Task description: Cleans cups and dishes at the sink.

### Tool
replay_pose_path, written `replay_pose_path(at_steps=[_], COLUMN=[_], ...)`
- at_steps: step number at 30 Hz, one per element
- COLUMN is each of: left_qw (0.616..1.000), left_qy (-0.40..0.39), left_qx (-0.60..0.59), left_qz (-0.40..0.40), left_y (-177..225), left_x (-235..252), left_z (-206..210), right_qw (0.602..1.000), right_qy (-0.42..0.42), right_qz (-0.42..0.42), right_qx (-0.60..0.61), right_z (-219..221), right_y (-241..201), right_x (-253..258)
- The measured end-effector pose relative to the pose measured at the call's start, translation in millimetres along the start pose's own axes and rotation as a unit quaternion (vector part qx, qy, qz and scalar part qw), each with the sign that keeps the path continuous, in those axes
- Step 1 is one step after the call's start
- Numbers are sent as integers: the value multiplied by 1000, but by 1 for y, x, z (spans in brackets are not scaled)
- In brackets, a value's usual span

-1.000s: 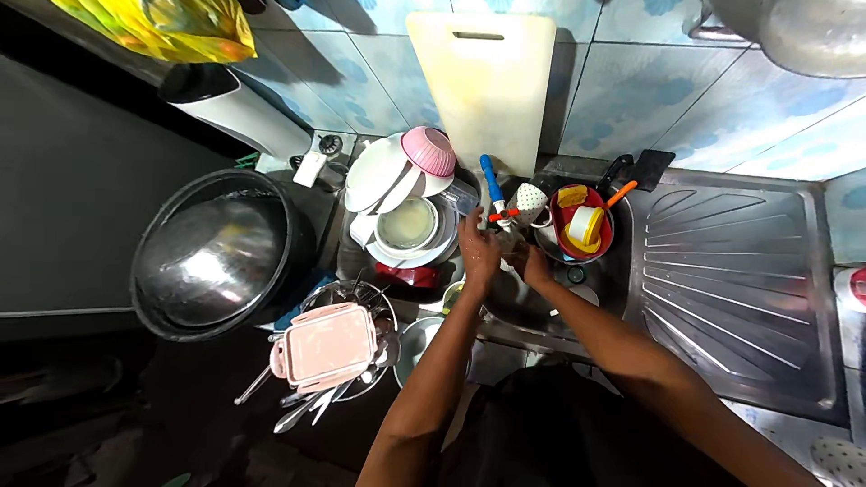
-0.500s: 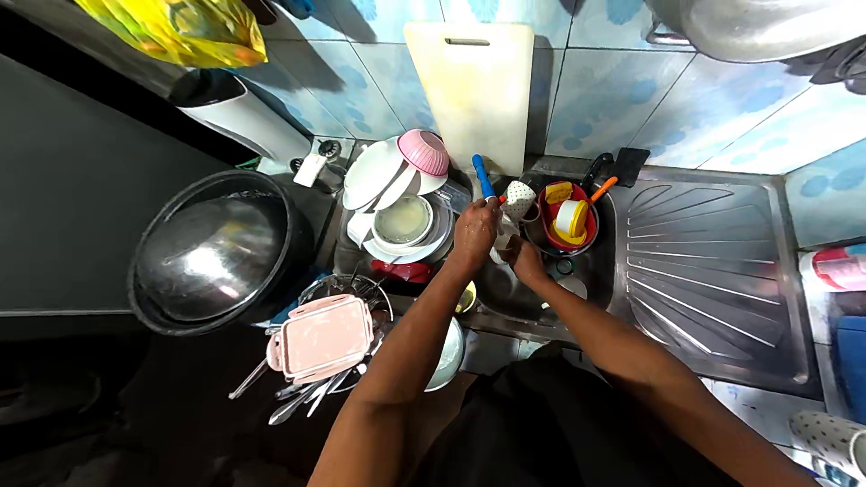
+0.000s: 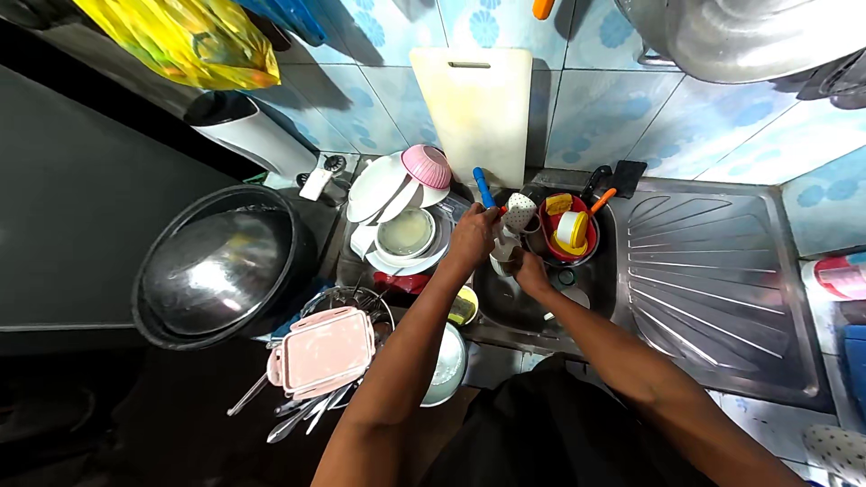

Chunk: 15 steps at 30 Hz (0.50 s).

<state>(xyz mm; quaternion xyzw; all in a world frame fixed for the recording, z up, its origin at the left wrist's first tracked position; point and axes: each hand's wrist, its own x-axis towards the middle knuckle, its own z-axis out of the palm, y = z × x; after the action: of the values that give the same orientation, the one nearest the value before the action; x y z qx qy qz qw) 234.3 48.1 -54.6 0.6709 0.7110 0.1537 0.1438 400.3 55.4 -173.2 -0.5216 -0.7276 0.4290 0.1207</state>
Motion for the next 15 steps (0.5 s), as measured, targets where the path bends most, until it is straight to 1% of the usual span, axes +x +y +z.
replay_pose_path(at_steps=[4,10,13,15], left_qw=[1000,999,999,996], left_qy=[-10,-7,-19,-18], left_qx=[-5,-9,-11,-2], left_qz=[10,45,50,85], left_y=[-1,-7,-7,-16], left_x=[3,7,9,11], left_z=[-2,2,0,-3], right_qw=[1000,1000,1000,999], right_qy=[-13,-8,-6,-15], right_qz=[1,2,-10,-23], right_qx=[-17,-10,-29,-35], right_z=[-2,1,0,0], right_y=[-2,2,0,-5], right_x=[-1,1,3,0])
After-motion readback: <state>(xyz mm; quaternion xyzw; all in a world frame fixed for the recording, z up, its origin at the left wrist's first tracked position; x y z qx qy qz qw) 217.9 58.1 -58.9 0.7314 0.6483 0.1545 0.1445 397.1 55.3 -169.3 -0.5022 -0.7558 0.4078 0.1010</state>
